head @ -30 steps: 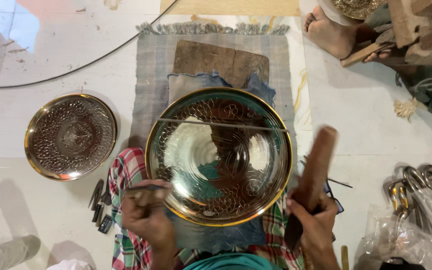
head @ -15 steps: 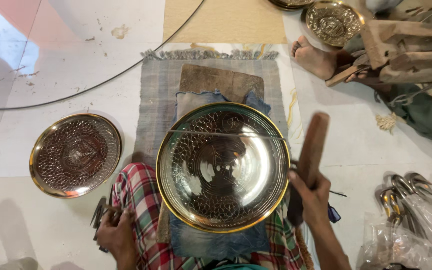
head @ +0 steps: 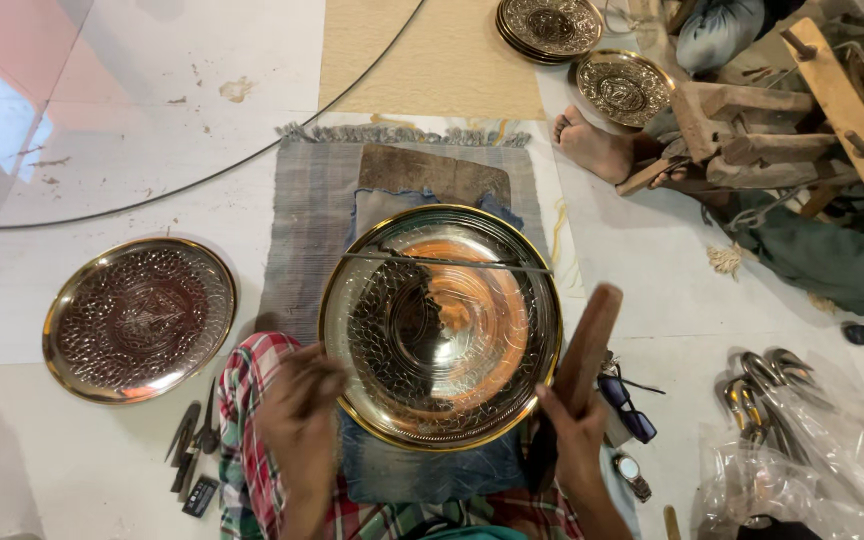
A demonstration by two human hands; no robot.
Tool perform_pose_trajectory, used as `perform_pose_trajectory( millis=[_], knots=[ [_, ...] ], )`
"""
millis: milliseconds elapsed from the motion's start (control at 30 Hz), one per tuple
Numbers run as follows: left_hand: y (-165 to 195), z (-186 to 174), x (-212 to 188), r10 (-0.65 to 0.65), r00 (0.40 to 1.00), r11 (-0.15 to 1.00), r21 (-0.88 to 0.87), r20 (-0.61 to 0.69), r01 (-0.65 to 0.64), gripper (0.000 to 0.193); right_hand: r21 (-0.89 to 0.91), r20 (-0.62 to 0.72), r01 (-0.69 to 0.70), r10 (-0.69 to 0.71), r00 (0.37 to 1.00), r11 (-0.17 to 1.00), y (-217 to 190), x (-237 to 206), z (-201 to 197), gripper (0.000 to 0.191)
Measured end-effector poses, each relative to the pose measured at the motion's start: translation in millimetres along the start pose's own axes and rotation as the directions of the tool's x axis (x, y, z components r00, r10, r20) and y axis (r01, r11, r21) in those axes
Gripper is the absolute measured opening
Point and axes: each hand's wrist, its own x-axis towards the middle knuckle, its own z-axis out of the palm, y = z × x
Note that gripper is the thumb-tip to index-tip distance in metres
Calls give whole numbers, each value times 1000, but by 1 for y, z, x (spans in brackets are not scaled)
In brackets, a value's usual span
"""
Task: The person uses a wooden mallet to repeatedly strike a metal plate resting on a cloth-covered surface. The plate is held steady with the left hand while the right hand delivers consistent hammer blows to create a textured pattern.
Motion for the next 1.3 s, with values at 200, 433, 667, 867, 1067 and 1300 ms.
perform_pose_trajectory(
  millis=[200,433,667,867,1067,1300],
  knots=[
    [48,107,44,220,726,932,-361,651,41,28,-280,-104,175,-211,972,944,39,-65,-8,46],
    [44,147,61,487,337,873,-456,805,-174,49,-196,26,231,-230,973,953,72,-85,-27,75],
    [38,160,66,554,191,807,-466,810,-364,58,-101,25,313,-312,950,944,63,-74,-37,63],
    [41,166,76,553,60,782,-493,831,-381,61,-248,31,441,-448,893,862,38,-57,-52,72],
    [49,167,82,553,-33,750,-514,833,-416,62,-329,-31,453,-489,872,829,16,-59,-57,78],
    [55,172,85,563,-158,699,-570,811,-432,51,-163,-88,480,-497,863,862,22,-61,-38,81]
  ],
)
